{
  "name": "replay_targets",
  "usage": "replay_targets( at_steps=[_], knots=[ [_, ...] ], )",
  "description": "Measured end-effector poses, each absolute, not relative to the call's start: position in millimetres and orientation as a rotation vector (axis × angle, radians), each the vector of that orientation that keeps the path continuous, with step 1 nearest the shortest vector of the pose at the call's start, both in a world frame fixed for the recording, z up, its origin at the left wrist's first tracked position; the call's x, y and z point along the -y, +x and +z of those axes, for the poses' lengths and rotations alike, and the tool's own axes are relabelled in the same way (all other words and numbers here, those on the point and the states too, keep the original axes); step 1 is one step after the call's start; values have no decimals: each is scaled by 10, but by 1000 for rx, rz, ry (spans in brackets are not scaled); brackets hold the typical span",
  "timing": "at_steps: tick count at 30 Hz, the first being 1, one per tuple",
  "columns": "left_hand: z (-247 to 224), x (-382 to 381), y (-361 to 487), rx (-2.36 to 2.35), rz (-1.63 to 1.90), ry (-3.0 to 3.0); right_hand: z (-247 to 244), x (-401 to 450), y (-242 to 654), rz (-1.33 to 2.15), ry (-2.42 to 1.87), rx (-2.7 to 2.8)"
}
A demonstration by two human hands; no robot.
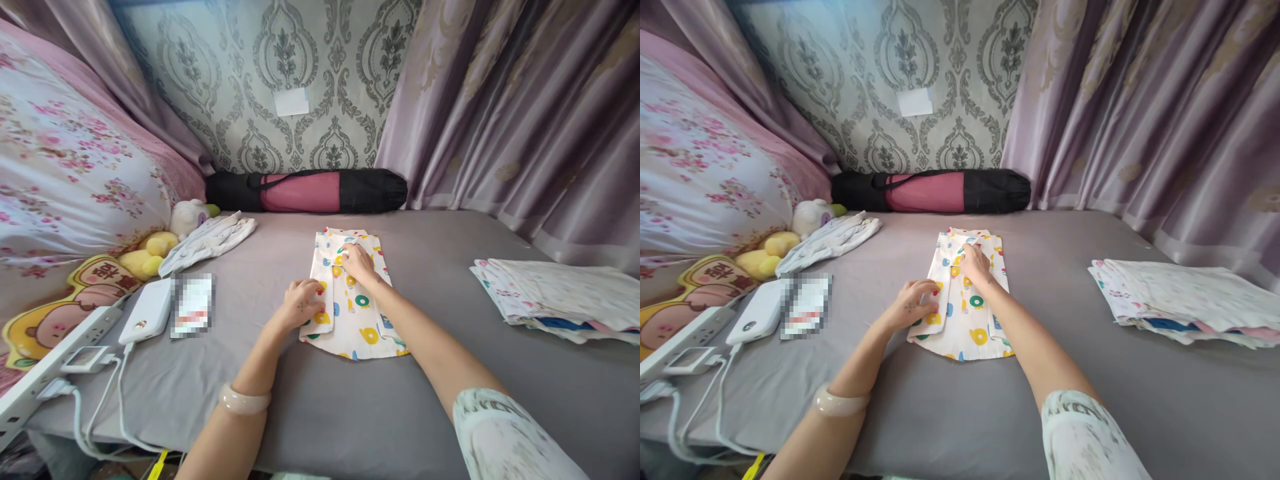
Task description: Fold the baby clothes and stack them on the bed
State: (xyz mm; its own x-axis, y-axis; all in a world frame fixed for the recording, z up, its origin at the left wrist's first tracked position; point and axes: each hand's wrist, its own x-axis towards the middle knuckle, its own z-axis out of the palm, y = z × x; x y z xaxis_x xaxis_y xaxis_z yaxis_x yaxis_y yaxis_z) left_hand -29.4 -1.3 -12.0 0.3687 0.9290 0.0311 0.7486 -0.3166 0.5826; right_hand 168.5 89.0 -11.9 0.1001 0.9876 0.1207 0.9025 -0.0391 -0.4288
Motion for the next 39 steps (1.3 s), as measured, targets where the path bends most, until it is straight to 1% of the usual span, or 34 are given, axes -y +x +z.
replay_targets(
  at_steps=[3, 6, 8, 10, 14, 18, 22, 27, 35, 39],
  knots=[
    [-113, 28, -282, -1481, 420, 2179, -59, -818, 1647, 192, -2097, 1990],
    [-102, 32, -276, -1488, 411, 2200, 11, -849, 1596, 103, -2180, 2033],
    [-107, 32, -265, -1477, 443, 2239, 40, -918, 1547, 14, -2158, 2064],
    [-133, 37, -242, -1451, 480, 2316, 32, -1009, 1484, -42, -2041, 2149],
    [-240, 72, -149, -1383, 400, 2505, -99, -1228, 1344, 54, -1810, 2376],
    [-329, 124, -48, -1417, 251, 2598, -249, -1484, 1235, 170, -1816, 2464],
    [-368, 164, -13, -1453, 183, 2649, -320, -1701, 1199, 218, -1832, 2476],
    [-402, 216, -7, -1492, 163, 2707, -365, -1792, 1228, 255, -1805, 2482],
    [-383, 298, 35, -1496, 187, 2594, -414, -1763, 1246, 210, -1775, 2413],
    [-337, 298, 15, -1451, 229, 2585, -425, -1769, 1253, 239, -1776, 2412]
  ],
)
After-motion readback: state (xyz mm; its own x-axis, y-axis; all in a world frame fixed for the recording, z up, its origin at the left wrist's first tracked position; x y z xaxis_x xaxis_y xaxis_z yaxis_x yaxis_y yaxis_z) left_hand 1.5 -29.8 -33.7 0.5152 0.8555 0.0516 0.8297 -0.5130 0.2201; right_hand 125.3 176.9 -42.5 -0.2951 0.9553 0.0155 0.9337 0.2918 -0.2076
